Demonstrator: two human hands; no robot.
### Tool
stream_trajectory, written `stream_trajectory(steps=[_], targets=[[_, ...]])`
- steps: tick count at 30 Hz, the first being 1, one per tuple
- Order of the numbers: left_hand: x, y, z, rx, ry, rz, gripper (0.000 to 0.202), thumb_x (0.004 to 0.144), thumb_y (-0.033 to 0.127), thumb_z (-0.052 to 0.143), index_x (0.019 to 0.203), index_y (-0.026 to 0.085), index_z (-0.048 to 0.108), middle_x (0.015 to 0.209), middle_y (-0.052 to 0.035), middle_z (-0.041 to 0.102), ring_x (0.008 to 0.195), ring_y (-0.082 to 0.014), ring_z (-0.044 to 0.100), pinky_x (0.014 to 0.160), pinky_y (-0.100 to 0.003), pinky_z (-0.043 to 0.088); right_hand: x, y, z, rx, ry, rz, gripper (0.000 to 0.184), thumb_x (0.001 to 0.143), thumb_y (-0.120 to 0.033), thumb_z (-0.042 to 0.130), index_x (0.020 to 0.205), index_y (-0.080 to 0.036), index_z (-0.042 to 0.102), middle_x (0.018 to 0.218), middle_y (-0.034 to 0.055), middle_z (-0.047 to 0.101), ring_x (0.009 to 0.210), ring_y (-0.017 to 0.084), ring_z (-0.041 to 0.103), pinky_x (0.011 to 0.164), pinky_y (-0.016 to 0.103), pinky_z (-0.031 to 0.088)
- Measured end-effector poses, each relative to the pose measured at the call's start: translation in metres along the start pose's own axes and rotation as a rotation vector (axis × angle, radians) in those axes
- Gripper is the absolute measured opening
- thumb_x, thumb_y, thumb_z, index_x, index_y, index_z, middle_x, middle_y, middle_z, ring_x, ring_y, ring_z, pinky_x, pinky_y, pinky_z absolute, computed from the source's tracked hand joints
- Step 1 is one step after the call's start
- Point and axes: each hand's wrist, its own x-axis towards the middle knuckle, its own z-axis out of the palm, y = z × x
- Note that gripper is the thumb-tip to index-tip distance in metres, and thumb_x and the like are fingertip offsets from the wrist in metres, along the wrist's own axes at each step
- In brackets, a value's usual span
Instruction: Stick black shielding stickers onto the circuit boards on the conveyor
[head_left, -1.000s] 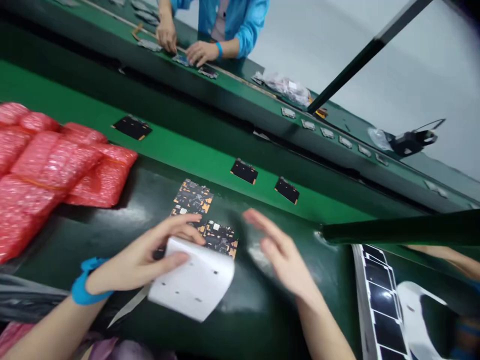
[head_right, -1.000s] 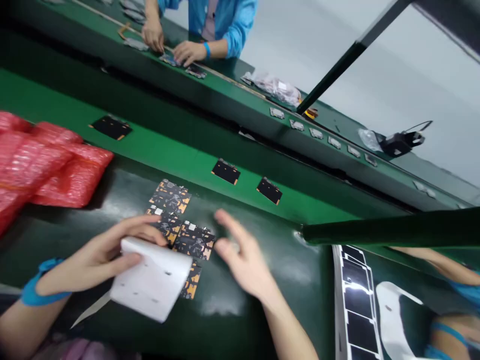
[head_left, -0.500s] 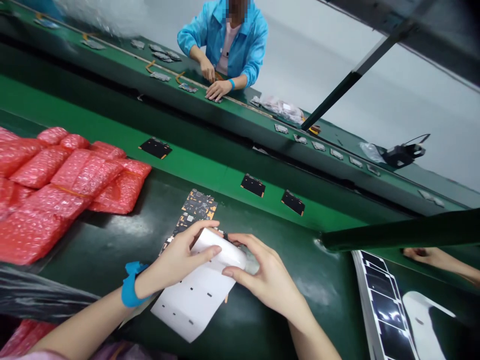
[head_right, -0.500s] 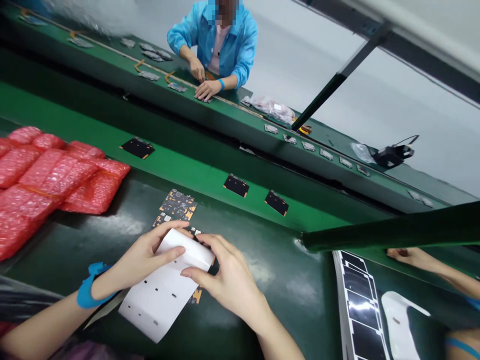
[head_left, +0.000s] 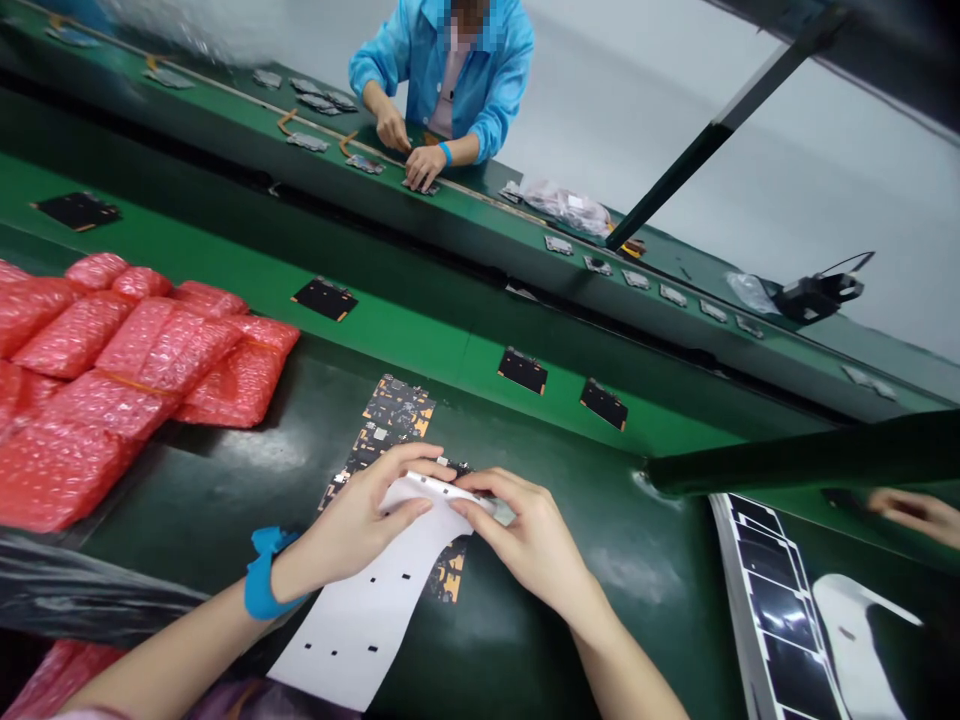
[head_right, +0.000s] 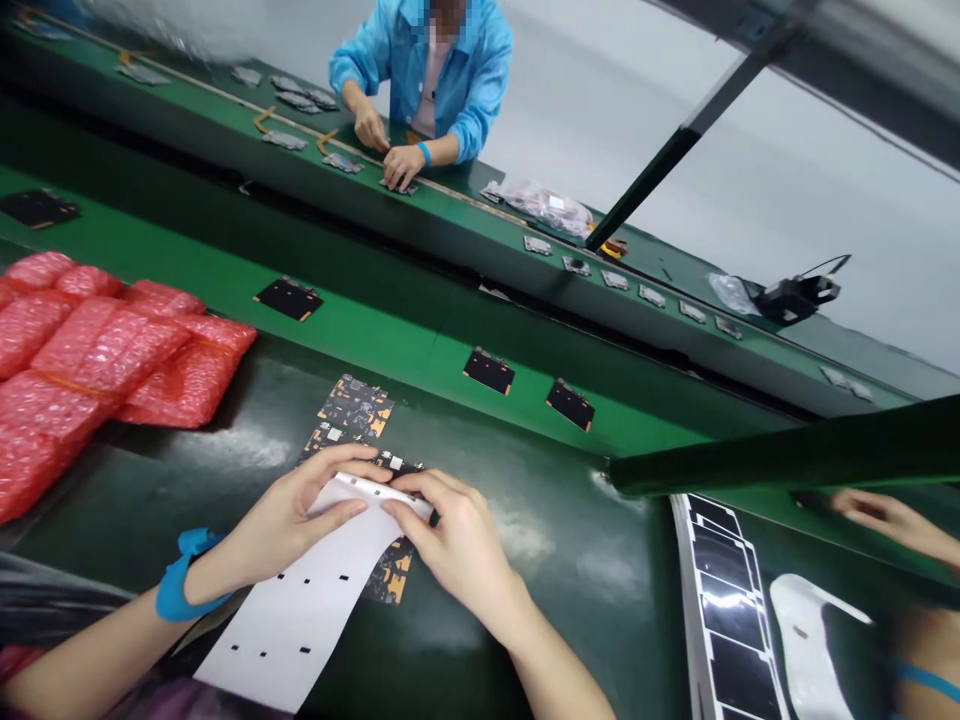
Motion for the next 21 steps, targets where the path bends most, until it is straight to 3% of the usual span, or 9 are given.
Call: stream_trajectory(steps=[5,9,12,16,21], targets=[[0.0,0.001,-0.001,-0.075,-0.033,-0.048,0.056,0.083,0.036,0.071,0.131,0.025,0.046,0.132,-0.0054,0.061,0.123,-0.0199,0.057,0.107,-0.034,0.045,-0.002,-0.002,0.006,-0.074,0.106,-0.191,0.007,0.093,-0.023,0.065,0.1,-0.021,0.068,0.094,0.0039,0.073,0.085,0.019,0.068,0.076,0.031,0.05],[0.0,0.004,-0.001,-0.031,-0.055,-0.128,0.043,0.086,0.045,0.064,0.123,0.025,0.056,0.126,-0.0043,0.064,0.119,-0.021,0.059,0.102,-0.034,0.05,-0.007,-0.008,0.012,-0.197,0.166,-0.33,0.011,0.094,-0.018,0.064,0.105,-0.02,0.063,0.096,0.0064,0.072,0.084,0.021,0.066,0.075,0.035,0.049],[-0.001,0.004,0.0,0.034,-0.03,-0.128,0.031,0.088,0.042,0.062,0.114,0.026,0.062,0.117,-0.0002,0.067,0.113,-0.0182,0.062,0.102,-0.03,0.049,-0.009,-0.011,0.01,-0.227,0.143,-0.313,0.015,0.093,-0.022,0.065,0.108,-0.02,0.062,0.099,0.0077,0.069,0.087,0.022,0.065,0.074,0.036,0.05],[-0.002,0.001,0.001,0.057,0.029,-0.067,0.03,0.085,0.035,0.066,0.114,0.027,0.062,0.117,0.0022,0.068,0.113,-0.015,0.061,0.102,-0.025,0.048,-0.009,-0.011,0.006,-0.237,0.138,-0.288,0.021,0.095,-0.029,0.064,0.113,-0.02,0.061,0.105,0.0092,0.068,0.093,0.023,0.064,0.076,0.037,0.051],[-0.003,0.0,0.004,0.107,0.071,-0.079,0.026,0.085,0.033,0.065,0.11,0.028,0.065,0.112,0.005,0.07,0.109,-0.0127,0.063,0.1,-0.021,0.047,-0.008,-0.009,0.006,-0.319,0.19,-0.344,0.014,0.095,-0.024,0.063,0.108,-0.019,0.065,0.098,0.0072,0.07,0.086,0.021,0.066,0.074,0.036,0.05]])
